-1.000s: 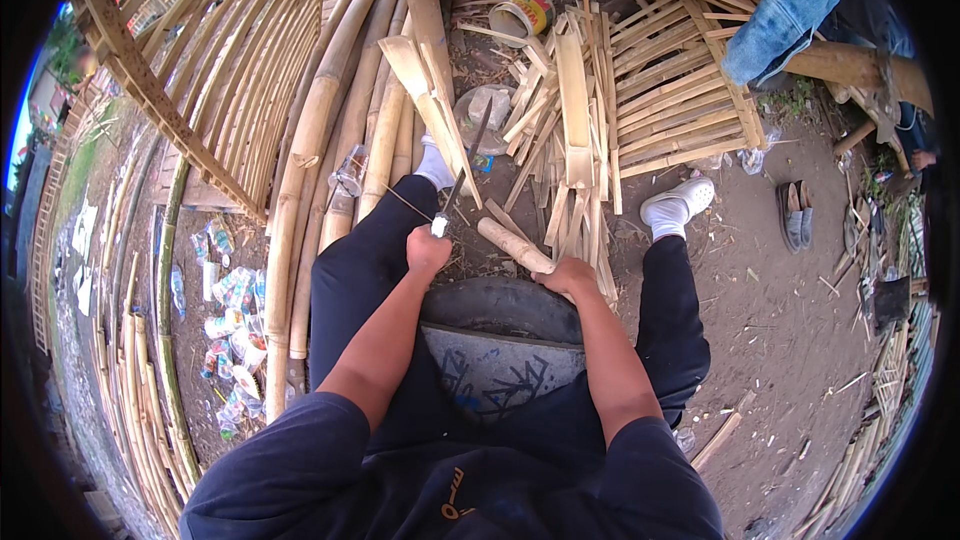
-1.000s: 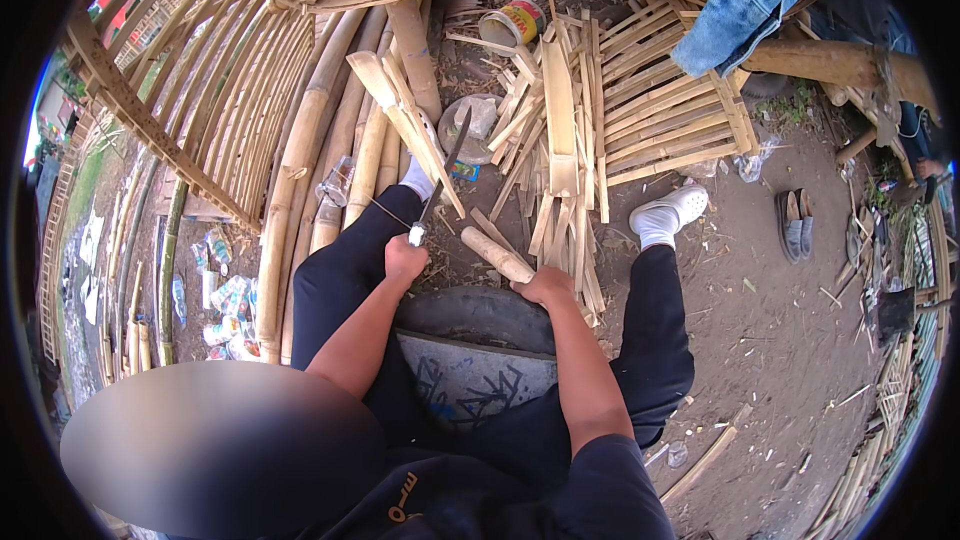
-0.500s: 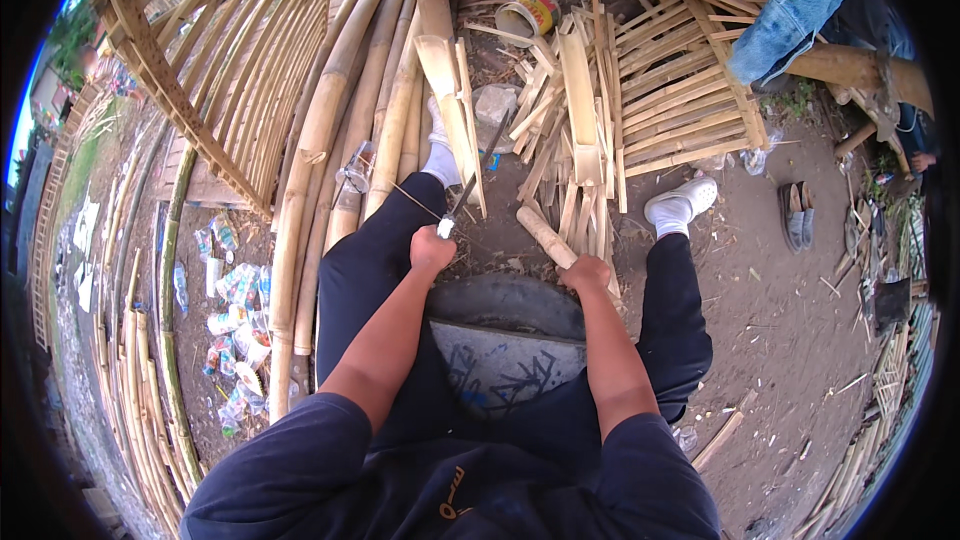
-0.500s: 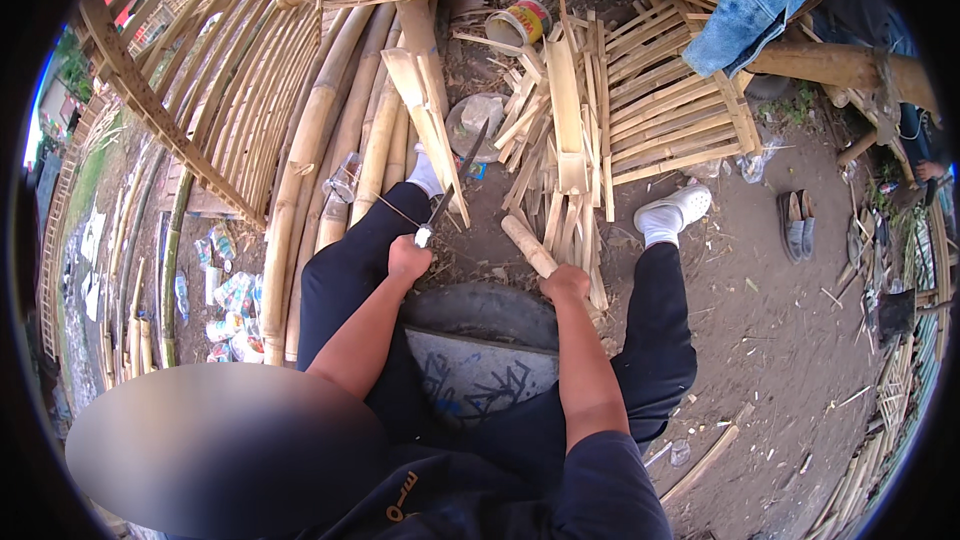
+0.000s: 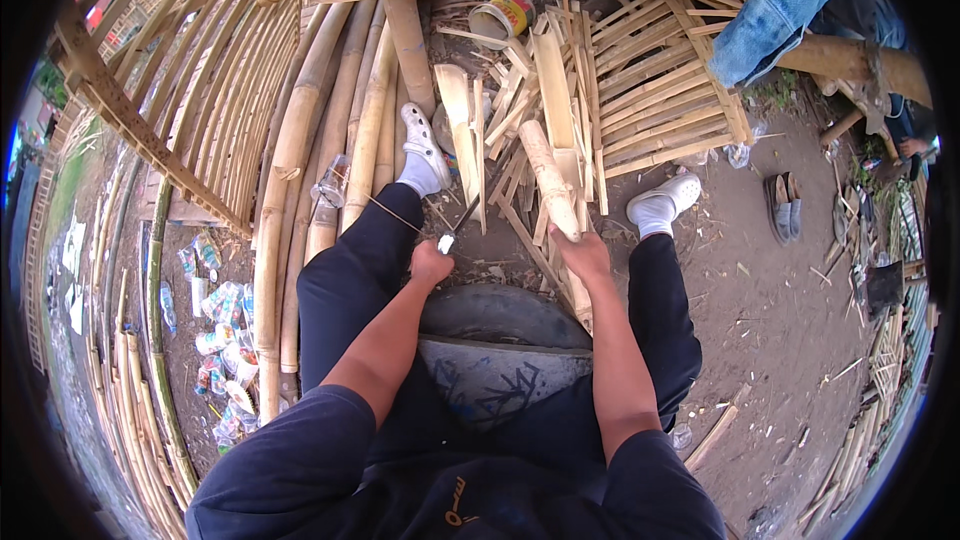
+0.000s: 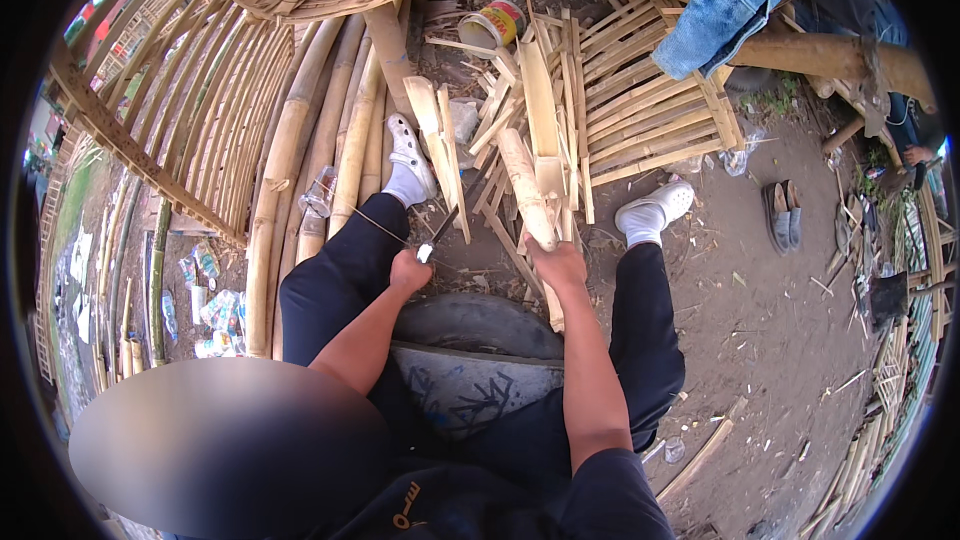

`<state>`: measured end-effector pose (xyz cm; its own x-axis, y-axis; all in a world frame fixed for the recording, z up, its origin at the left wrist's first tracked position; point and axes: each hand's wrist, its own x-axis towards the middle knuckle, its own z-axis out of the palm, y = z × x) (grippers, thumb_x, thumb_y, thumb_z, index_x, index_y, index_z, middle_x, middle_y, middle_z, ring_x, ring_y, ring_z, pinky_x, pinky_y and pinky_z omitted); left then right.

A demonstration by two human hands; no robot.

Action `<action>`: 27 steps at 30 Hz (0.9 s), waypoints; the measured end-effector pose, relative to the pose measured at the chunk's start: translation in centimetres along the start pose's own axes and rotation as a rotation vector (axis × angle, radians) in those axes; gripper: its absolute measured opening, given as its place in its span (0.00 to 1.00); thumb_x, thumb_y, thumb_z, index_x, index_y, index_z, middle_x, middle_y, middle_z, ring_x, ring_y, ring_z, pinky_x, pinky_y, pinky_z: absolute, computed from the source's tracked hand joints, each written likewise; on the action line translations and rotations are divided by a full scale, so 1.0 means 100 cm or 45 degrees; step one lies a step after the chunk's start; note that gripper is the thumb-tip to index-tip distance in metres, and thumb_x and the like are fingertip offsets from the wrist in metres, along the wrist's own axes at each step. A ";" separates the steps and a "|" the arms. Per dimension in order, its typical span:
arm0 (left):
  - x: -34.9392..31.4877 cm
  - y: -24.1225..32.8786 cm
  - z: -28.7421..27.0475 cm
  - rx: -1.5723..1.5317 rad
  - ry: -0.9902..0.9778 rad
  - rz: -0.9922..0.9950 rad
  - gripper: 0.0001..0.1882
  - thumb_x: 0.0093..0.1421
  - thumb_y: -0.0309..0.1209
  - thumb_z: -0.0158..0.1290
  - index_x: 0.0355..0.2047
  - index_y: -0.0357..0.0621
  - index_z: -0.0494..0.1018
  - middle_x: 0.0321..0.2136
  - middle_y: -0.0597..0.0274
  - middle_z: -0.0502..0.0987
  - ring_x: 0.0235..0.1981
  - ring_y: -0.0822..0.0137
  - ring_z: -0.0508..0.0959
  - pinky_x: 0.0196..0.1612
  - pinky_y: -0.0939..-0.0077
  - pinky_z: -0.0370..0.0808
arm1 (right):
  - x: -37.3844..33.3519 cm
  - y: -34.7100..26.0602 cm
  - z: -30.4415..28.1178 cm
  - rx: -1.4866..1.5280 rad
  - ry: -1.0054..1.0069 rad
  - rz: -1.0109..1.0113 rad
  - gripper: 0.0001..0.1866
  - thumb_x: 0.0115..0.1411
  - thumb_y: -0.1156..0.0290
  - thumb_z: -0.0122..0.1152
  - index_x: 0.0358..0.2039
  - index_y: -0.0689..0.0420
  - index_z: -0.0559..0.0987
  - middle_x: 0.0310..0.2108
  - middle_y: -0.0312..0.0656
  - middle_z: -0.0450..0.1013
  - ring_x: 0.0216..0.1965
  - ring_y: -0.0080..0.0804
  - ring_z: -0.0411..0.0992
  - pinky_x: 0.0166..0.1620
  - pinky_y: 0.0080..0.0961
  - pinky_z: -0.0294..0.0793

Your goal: The person splits bamboo poles into thin strips using a machete while seated on a tire.

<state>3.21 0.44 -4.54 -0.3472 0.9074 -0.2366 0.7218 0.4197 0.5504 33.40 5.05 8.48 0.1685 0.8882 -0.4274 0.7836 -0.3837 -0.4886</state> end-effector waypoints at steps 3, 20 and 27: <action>0.001 -0.008 0.004 0.063 -0.067 -0.029 0.15 0.46 0.31 0.57 0.34 0.36 0.78 0.30 0.39 0.78 0.38 0.46 0.79 0.41 0.58 0.75 | 0.009 -0.006 0.008 0.212 0.033 -0.095 0.41 0.50 0.36 0.60 0.40 0.69 0.79 0.38 0.59 0.76 0.44 0.48 0.75 0.49 0.35 0.71; -0.018 0.011 -0.033 0.214 -0.185 -0.142 0.15 0.46 0.32 0.57 0.34 0.37 0.80 0.35 0.44 0.80 0.41 0.48 0.80 0.45 0.59 0.75 | -0.042 -0.053 -0.061 0.231 0.047 -0.313 0.33 0.51 0.39 0.63 0.35 0.62 0.82 0.26 0.52 0.78 0.32 0.44 0.78 0.38 0.33 0.74; 0.004 -0.009 -0.010 0.040 0.007 0.023 0.15 0.48 0.35 0.57 0.33 0.38 0.79 0.31 0.43 0.79 0.38 0.46 0.79 0.43 0.57 0.75 | -0.029 -0.039 -0.059 0.404 0.079 -0.334 0.33 0.50 0.39 0.63 0.37 0.62 0.82 0.30 0.54 0.78 0.37 0.47 0.78 0.42 0.35 0.73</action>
<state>1.82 0.41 -4.35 -0.3374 0.9147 -0.2224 0.7463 0.4039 0.5290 33.35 5.44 16.09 0.0315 0.9760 -0.2153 0.5834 -0.1928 -0.7890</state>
